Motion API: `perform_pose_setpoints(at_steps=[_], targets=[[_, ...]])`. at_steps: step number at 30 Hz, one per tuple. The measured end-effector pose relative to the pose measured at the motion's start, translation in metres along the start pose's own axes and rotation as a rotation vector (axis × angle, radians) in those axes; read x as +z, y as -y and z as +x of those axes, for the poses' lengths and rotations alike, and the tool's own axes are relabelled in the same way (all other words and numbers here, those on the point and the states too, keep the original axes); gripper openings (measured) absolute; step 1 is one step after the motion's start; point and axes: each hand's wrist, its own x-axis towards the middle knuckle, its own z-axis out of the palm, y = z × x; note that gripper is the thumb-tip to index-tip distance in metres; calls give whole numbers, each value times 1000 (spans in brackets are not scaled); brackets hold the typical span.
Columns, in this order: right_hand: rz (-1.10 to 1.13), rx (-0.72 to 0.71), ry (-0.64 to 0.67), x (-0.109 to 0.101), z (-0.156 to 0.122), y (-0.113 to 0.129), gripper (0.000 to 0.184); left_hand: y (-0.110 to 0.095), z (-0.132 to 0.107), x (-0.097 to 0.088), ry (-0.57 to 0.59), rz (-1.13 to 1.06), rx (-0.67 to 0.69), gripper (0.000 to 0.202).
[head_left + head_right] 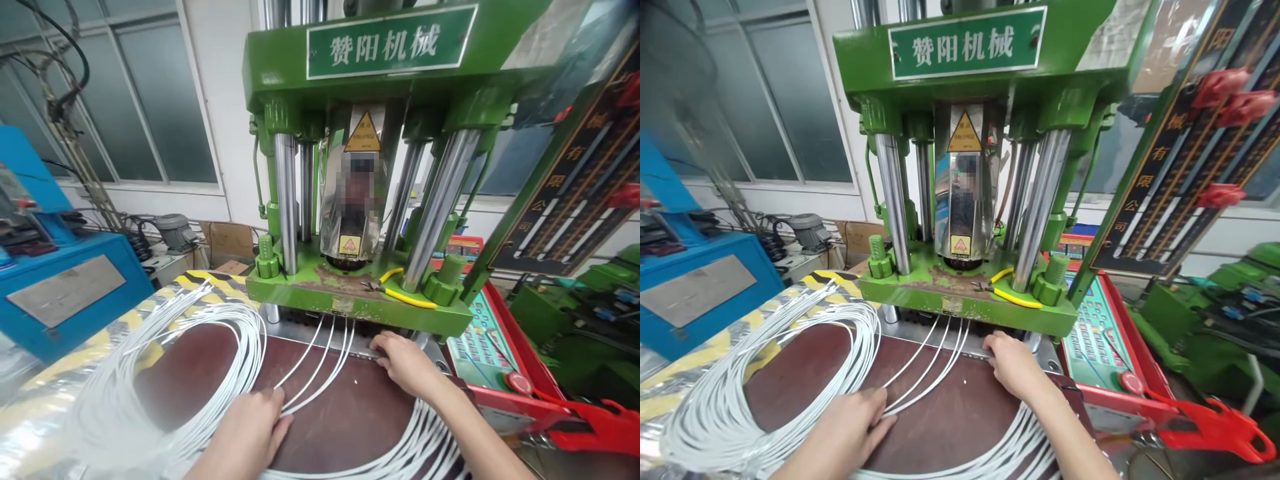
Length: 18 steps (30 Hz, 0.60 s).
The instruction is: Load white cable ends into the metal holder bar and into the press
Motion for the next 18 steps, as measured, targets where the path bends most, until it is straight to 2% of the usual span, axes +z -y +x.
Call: perform_pose_setpoints(at_steps=[3,6,9,11,14,16,18], targets=[[6,-18,47,-11,-11,-10,22,14,16,-6,-45,73,-23,15],[-12,-41,76,-15,-15,-7,23,28,35,-14,-86,151,-75,27],[-17,-68,109,-14,-12,10,22,39,53,-15,-84,206,-115,36],[-29,-58,80,-16,-13,28,23,43,60,-11,-69,230,-119,37],[-48,-48,-7,-22,-27,59,18,41,56,-1,-112,235,-87,35],[11,-131,38,-21,-41,76,12,39,45,9,-151,207,-39,30],[28,-237,81,-11,-53,86,33,40,29,24,-176,144,41,29]])
